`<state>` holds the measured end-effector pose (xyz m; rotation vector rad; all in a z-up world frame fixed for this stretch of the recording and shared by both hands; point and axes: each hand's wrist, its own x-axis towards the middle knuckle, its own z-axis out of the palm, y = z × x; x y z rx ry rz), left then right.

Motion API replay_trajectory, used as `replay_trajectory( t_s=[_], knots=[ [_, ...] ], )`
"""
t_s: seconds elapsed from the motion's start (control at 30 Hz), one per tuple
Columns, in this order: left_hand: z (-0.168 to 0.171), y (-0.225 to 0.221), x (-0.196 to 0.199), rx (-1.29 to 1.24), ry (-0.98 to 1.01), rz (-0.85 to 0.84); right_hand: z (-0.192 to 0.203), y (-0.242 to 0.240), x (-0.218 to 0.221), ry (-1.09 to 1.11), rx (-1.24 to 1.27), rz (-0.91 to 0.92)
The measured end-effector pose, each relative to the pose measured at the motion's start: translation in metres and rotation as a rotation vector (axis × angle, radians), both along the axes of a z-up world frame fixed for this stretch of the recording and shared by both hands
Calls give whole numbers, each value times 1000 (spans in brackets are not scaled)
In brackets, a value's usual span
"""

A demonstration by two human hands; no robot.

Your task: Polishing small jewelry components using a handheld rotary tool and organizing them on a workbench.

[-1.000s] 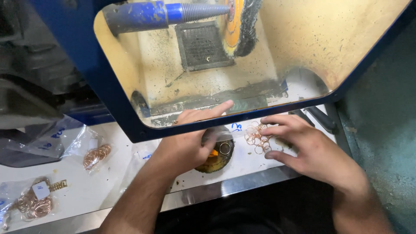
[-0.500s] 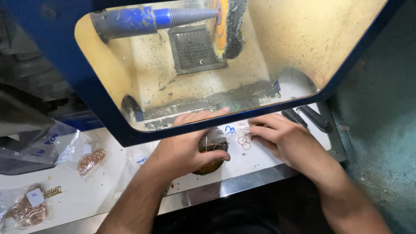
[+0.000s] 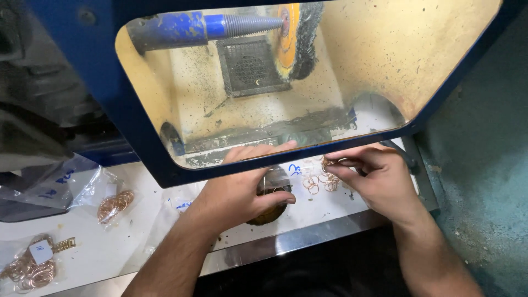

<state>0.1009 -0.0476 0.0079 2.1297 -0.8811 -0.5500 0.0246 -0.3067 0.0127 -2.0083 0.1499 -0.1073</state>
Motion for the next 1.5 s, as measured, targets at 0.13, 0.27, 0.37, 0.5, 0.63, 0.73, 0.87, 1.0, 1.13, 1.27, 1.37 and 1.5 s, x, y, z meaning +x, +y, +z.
replay_trajectory(
  t_s=[0.13,0.27,0.37,0.5,0.63,0.73,0.87,1.0,1.13,1.27,1.37,1.5],
  knots=[
    [-7,0,-1,-65,-74,-9,-4,11,1,-49,66,16],
    [-6,1,-1,-54,-40,-2,-23,16,-3,-42,27,-46],
    [-10,2,-2,-60,-68,-12,-28,19,-6,-32,30,-66],
    [-12,1,-1,-37,-52,5,-22,18,-9,23,80,-54],
    [-13,1,-2,-21,-74,25,-5,29,-15,36,225,-48],
    [-12,4,-2,-130,-162,26,11,33,-23,-104,121,150],
    [4,7,4,-138,159,136,12,17,-26,-279,-259,88],
    [5,10,7,-277,246,153,0,8,-13,124,-788,359],
    [-4,10,5,-290,92,115,-29,14,-12,-104,-917,385],
    [-11,11,2,-271,-45,81,-30,19,-7,-300,-834,413],
    [-11,10,1,-272,-182,35,-27,8,-15,-226,-720,412],
    [-12,9,0,-212,-307,-8,-10,-7,-31,170,-697,308]
  ],
)
